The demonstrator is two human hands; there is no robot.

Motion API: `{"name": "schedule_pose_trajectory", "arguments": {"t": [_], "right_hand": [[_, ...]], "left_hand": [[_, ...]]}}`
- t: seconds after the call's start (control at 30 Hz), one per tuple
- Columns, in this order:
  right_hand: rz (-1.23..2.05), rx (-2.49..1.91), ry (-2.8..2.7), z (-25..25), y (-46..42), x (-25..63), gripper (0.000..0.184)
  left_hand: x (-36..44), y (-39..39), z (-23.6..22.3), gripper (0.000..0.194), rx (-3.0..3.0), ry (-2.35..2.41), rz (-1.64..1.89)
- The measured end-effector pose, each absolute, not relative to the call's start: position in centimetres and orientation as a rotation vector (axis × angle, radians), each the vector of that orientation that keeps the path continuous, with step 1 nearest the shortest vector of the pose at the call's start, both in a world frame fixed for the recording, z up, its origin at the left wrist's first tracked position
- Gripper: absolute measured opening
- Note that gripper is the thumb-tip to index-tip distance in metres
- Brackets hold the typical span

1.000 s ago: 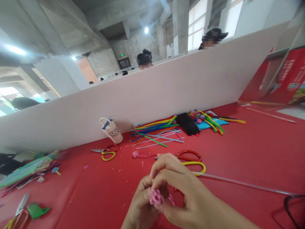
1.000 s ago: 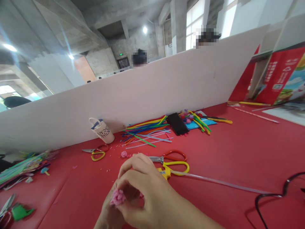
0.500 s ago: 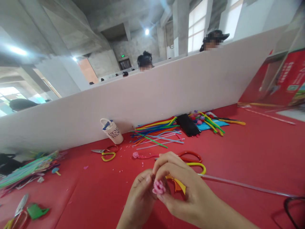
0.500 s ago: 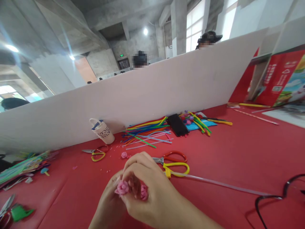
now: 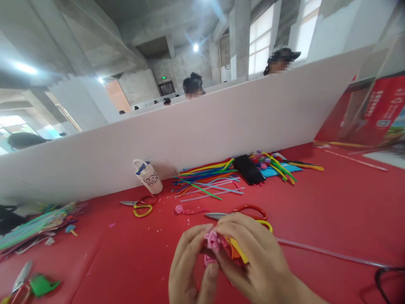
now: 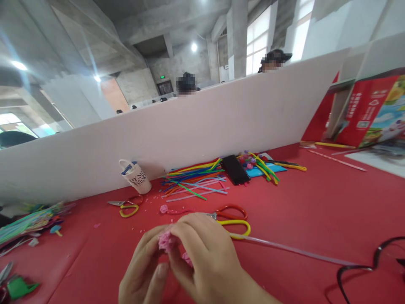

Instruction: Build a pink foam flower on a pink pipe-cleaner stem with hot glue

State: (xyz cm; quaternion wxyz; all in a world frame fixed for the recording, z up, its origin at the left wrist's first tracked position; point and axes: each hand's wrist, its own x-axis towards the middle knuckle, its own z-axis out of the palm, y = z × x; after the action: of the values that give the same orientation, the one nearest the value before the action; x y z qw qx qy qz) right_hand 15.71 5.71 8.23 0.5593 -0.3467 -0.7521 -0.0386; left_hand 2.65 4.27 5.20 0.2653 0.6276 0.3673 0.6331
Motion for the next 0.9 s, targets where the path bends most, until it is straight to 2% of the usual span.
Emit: {"name": "schedule_pose_trajectory", "arguments": {"t": [0.17, 0.33, 0.5, 0.67, 0.9], "right_hand": [[-0.257, -0.835, -1.775, 7.5, 5.9, 15.3, 0.012], [-0.251, -0.833, -1.810, 6.9, 6.0, 15.3, 0.010], [-0.359, -0.793, -1.811, 7.1, 6.1, 15.4, 0.011], [-0.436, -0.799, -1.809, 6.6, 6.0, 15.1, 0.025], [-0.175, -0.911, -1.924, 5.2, 5.5, 14.8, 0.040]], "left_hand": [[3.1, 4.1, 4.7, 0.038, 1.508, 0.941, 1.653], [3.1, 4.3, 4.9, 0.031, 1.461, 0.910, 1.642], [2.4, 4.7, 5.5, 0.021, 1.665, 0.993, 1.772], [0.9, 5.4, 6.0, 0.033, 2.118, 1.091, 1.772], [-0.1, 6.1, 5.3, 0.040, 2.426, 1.173, 1.818]]}}
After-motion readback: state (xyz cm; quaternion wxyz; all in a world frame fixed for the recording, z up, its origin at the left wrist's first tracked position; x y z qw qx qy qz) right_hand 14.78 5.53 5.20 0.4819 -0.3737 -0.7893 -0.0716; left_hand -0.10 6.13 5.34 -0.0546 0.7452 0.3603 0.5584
